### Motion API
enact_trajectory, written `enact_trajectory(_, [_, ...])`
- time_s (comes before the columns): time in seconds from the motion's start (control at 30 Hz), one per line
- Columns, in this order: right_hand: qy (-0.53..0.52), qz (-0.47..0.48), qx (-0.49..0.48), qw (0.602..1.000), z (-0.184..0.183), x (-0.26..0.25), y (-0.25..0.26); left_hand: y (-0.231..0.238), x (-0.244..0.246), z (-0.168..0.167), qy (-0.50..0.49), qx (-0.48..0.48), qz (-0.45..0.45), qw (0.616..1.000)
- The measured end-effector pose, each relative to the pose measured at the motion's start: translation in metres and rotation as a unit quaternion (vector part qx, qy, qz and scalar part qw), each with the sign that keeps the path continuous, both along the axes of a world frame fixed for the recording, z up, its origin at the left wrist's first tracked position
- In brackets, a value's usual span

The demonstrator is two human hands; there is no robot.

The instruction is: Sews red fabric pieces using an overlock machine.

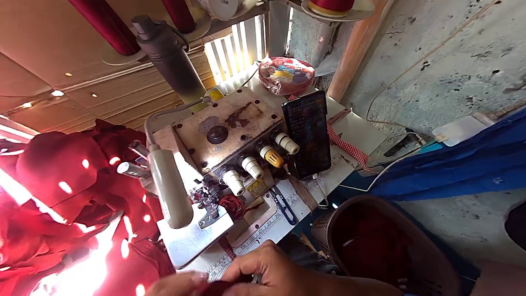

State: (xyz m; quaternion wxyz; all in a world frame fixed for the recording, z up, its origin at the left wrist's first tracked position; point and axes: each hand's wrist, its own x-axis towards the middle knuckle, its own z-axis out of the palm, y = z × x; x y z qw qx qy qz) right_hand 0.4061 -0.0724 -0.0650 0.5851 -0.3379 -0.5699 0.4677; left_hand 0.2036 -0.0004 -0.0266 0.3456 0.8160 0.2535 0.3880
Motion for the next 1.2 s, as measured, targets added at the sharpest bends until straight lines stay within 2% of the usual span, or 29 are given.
enact_trajectory(0.17, [-0.057,-0.092,-0.052,0.993,-0.014,-0.004,0.028,0.038,0.002,0.0,0.01,-0.078,0.054,0.995])
enact_trajectory(0.33, [-0.062,-0.106,-0.08,0.989,-0.019,-0.002,0.025,0.044,0.008,0.01,0.061,-0.144,0.079,0.985])
enact_trajectory(0.5, [-0.023,-0.089,-0.118,0.989,-0.018,0.004,0.022,0.044,0.013,0.014,0.064,-0.192,0.072,0.977])
enact_trajectory(0.67, [-0.022,-0.115,-0.111,0.987,-0.023,0.006,0.018,0.044,0.019,0.011,0.054,-0.166,0.075,0.982])
enact_trajectory(0.93, [-0.025,-0.163,-0.113,0.98,-0.032,0.005,0.013,0.044,0.028,0.005,0.117,-0.068,0.114,0.984])
enact_trajectory(1.2, [-0.019,-0.172,-0.109,0.979,-0.035,0.008,0.011,0.035,0.035,0.005,0.145,-0.027,0.133,0.98])
